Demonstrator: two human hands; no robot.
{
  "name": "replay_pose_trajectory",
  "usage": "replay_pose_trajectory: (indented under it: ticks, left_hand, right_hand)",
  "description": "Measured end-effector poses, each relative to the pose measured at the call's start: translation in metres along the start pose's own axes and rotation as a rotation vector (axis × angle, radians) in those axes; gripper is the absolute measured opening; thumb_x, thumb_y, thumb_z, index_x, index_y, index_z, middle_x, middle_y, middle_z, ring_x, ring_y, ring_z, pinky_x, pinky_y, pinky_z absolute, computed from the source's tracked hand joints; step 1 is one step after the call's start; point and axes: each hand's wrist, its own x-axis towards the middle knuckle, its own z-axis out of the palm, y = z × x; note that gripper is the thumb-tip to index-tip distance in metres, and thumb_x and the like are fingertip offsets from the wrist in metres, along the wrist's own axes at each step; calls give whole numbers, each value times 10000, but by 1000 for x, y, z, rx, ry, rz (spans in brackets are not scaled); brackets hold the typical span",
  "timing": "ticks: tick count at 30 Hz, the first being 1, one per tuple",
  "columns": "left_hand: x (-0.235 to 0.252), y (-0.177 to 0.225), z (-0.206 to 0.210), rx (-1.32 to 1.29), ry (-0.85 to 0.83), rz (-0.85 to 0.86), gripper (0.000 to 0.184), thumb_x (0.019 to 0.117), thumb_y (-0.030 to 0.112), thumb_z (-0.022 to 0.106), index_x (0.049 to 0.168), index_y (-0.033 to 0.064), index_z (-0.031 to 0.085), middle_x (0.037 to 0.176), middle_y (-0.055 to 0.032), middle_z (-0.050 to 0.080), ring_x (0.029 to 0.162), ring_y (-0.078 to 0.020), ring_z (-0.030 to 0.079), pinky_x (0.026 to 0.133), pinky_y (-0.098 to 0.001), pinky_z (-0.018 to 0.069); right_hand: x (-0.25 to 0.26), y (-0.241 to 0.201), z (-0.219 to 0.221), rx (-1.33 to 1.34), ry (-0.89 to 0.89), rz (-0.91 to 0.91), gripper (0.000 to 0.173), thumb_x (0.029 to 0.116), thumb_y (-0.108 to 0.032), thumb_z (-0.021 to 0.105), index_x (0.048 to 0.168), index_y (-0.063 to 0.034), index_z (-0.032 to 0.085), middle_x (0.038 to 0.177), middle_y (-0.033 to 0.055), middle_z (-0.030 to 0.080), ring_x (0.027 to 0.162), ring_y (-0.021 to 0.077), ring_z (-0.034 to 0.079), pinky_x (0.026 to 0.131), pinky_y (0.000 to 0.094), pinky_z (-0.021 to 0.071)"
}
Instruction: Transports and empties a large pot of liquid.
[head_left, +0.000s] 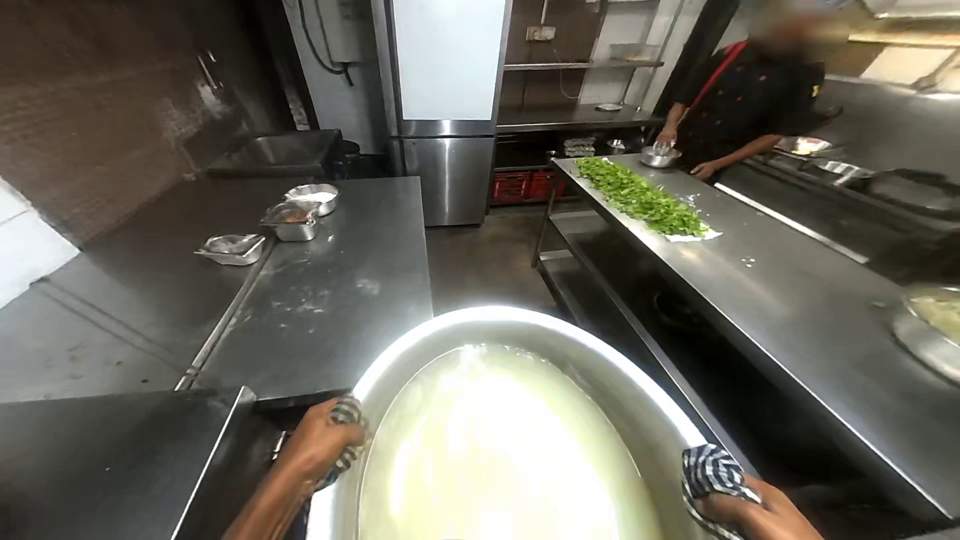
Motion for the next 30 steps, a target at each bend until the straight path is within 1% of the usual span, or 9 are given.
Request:
replay_pose_trajectory:
  ticks: [4, 8, 10, 15, 19, 22, 24, 27, 30]
  left_hand:
    - [-8, -12, -5, -24, 13, -7, 377, 720, -31, 789, 1073, 20, 666, 906, -118, 687, 729, -203, 670, 644, -386, 578]
    - [-25, -22, -16, -46, 39, -13, 368, 735, -26, 785, 1079, 25, 665, 908, -112, 684, 724, -194, 667, 637, -376, 574]
    - [-39, -27, -21, -56, 52, -2, 360, 751, -38, 779, 1087, 20, 667, 921, -121, 683, 740, -198, 668, 652, -376, 576]
    - [-75, -31, -35, -104, 91, 43, 277, 783, -60, 759, 1027, 19, 653, 847, -96, 668, 677, -165, 646, 602, -328, 557]
    - [-99, -39, -52, -114, 148, 62, 279, 812, -16, 741, 1072, 18, 643, 844, -90, 666, 650, -156, 638, 584, -318, 552]
    - [-116, -48, -64, -95, 175, 63, 351, 786, -5, 749, 1119, 4, 640, 885, -98, 680, 698, -165, 655, 633, -353, 568]
    - [-129, -52, -73, -89, 196, 69, 352, 764, -12, 752, 1095, -2, 634, 879, -92, 678, 706, -162, 655, 647, -365, 571]
    - [-140, -55, -82, -81, 198, 92, 359, 743, -10, 752, 1084, -7, 640, 911, -87, 689, 764, -164, 670, 707, -387, 584]
    - [-147, -54, -88, -79, 213, 116, 337, 736, -7, 750, 1055, 20, 644, 885, -52, 692, 750, -133, 672, 696, -362, 587]
  right_hand:
    - [-4, -8, 2, -28, -1, -25, 320, 658, -34, 774, 966, -42, 686, 843, 84, 718, 732, 204, 696, 662, 435, 590]
    - [-16, -22, 3, -62, -1, -59, 340, 668, -33, 767, 999, -41, 685, 852, 93, 713, 720, 207, 690, 641, 427, 587]
    - [-26, -27, 3, -64, 2, -78, 347, 669, -44, 756, 1008, -46, 680, 843, 84, 710, 698, 200, 683, 614, 412, 581]
    - [-51, -36, 2, -15, 6, -145, 335, 641, -84, 755, 969, -79, 682, 794, 51, 704, 638, 167, 670, 547, 358, 559]
    - [-73, -47, 9, 36, -22, -164, 277, 671, -88, 741, 941, -92, 679, 766, 36, 688, 612, 144, 648, 532, 327, 541]
    - [-79, -50, 13, 48, -46, -193, 259, 661, -79, 745, 914, -98, 692, 771, 37, 694, 626, 145, 654, 545, 337, 544]
    - [-77, -53, 18, 55, -78, -218, 262, 646, -86, 752, 902, -105, 701, 765, 38, 697, 623, 148, 655, 541, 346, 543]
    - [-76, -58, 22, 49, -123, -218, 280, 646, -97, 746, 921, -103, 692, 779, 38, 694, 644, 157, 657, 561, 365, 547]
    - [-78, -66, 22, 58, -155, -218, 277, 667, -71, 737, 938, -97, 685, 800, 43, 697, 667, 157, 665, 582, 360, 557]
